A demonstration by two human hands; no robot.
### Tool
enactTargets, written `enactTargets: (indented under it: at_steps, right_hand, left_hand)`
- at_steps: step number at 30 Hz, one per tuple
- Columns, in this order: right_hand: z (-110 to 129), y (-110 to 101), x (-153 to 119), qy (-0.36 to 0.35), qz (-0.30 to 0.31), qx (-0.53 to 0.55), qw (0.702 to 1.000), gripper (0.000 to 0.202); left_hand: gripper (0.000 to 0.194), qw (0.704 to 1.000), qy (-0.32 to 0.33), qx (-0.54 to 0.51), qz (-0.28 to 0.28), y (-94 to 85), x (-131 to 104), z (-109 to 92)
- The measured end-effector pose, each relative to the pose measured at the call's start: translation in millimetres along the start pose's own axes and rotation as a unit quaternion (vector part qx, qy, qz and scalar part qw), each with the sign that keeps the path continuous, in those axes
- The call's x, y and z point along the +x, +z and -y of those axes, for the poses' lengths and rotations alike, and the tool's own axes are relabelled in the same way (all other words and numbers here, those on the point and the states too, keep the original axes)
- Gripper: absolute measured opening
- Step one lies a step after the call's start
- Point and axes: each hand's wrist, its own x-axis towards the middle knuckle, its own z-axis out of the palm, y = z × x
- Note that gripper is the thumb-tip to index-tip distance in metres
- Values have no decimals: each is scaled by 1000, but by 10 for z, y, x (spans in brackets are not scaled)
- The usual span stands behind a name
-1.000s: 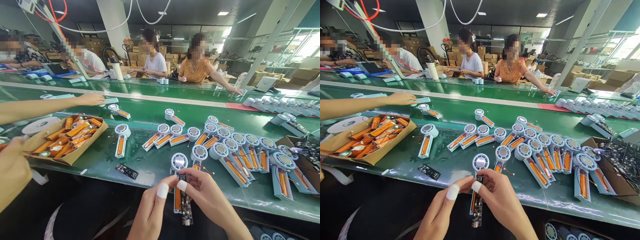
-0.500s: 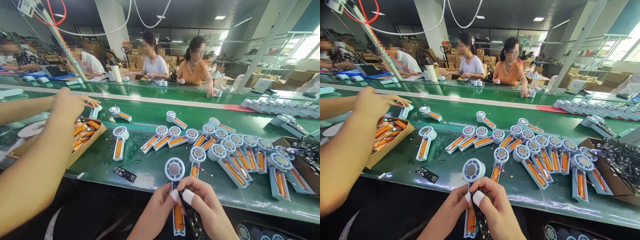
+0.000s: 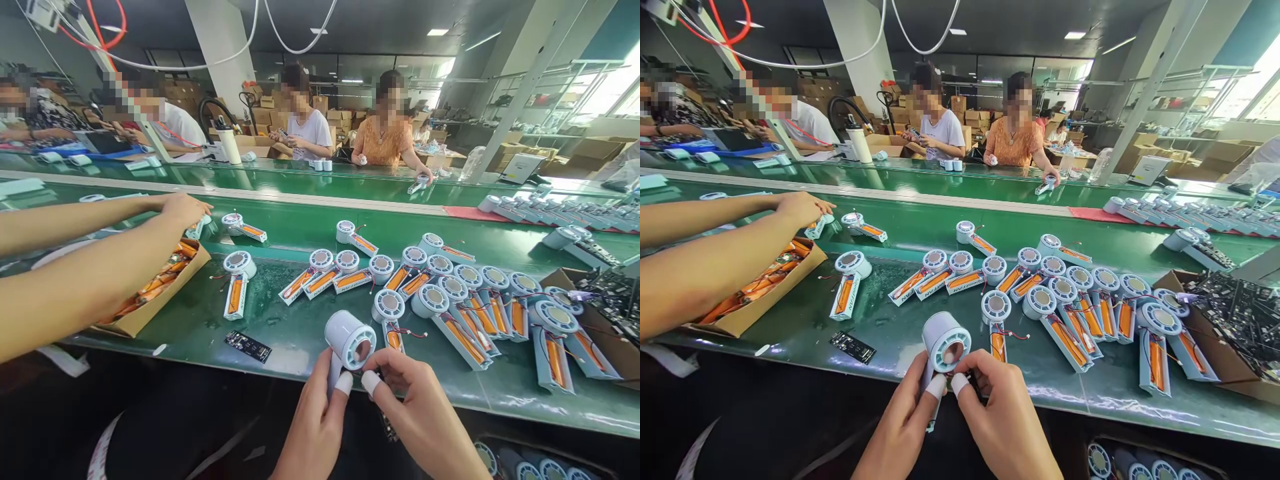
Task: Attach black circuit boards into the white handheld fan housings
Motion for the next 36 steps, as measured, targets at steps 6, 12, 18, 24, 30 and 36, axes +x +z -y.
enactTargets:
  at_steps: [6,12,18,24,30,36]
  right_hand:
    - [-89,23,73,59,30,310,948,31]
    - [-38,24,11,19,18,232,972,29]
    - [-24,84,-79,-30,-29,73,996,15]
    - [-211,57,-108,-91,-108,-127,982,17]
    - [-137,-126,-73,-158,-67,-396,902,23]
    - [207,-244,-81,-131,167,-461,862,6]
  left_hand:
    - [63,995,49,-44,81,-51,-42,-201]
    - [46,994,54,22,91,-105,54,-157]
    - [54,995,54,12,80,-104,106,-122]
    - [59,997,37,-10,63,-87,131,-158]
    - [53,998,39,-40,37,-79,104,-166]
    - [49,998,-14,-68,-4,-46,61,-177]
